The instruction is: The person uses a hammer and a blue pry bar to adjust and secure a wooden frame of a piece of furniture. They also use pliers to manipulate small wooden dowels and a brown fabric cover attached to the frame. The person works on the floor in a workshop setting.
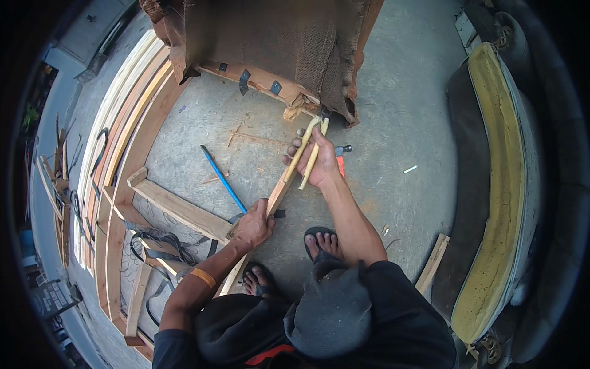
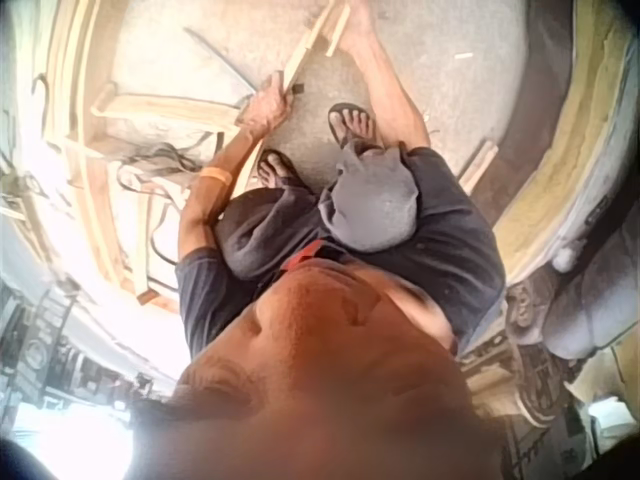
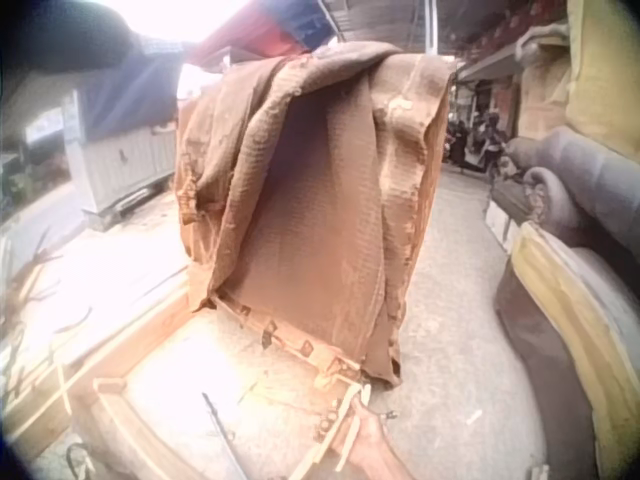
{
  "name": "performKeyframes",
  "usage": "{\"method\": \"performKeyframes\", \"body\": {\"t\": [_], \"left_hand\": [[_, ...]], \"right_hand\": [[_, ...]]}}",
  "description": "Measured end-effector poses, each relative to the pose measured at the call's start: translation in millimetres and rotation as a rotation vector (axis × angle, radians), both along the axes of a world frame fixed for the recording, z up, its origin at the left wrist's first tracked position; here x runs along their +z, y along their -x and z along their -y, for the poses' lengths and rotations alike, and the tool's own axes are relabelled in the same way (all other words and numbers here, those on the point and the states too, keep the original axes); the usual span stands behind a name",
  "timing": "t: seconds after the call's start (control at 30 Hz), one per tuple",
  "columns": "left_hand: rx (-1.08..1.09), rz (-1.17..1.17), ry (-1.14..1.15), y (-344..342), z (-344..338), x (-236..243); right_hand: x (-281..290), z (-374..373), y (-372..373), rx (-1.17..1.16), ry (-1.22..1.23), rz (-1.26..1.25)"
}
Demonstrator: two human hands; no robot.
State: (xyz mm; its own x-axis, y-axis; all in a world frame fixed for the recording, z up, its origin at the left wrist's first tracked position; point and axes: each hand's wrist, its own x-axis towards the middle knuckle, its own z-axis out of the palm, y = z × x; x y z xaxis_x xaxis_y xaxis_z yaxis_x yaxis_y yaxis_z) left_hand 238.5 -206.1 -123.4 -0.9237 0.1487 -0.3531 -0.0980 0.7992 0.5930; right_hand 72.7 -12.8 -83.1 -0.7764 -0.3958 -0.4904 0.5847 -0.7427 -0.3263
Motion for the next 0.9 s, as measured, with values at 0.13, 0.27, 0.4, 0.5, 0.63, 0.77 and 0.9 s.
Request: {"method": "performKeyframes", "body": {"t": [0.13, 0.27, 0.4, 0.5, 0.63, 0.77, 0.9], "left_hand": [[-0.012, -0.024, -0.013, -2, 2, -2], [-0.021, -0.019, -0.01, 1, 5, -5], [-0.033, 0.023, -0.026, -1, 5, -4], [-0.017, -0.067, -0.051, -1, 3, -12], [-0.033, -0.042, -0.019, -3, -2, -13], [-0.054, -0.063, -0.055, 0, -5, -11], [-0.036, -0.089, -0.051, 3, 2, -14]], "right_hand": [[-7, -12, 11, 0.15, 0.144, -0.019], [1, -14, 17, 0.175, -0.142, 0.156], [24, -7, 19, 0.207, -0.549, 0.225], [44, 1, 24, 0.27, -0.911, 0.178], [32, -4, 30, 0.296, -1.352, 0.122], [26, -14, 49, 0.573, -1.65, 0.126], [25, -9, 26, 0.288, -1.319, 0.057]]}}
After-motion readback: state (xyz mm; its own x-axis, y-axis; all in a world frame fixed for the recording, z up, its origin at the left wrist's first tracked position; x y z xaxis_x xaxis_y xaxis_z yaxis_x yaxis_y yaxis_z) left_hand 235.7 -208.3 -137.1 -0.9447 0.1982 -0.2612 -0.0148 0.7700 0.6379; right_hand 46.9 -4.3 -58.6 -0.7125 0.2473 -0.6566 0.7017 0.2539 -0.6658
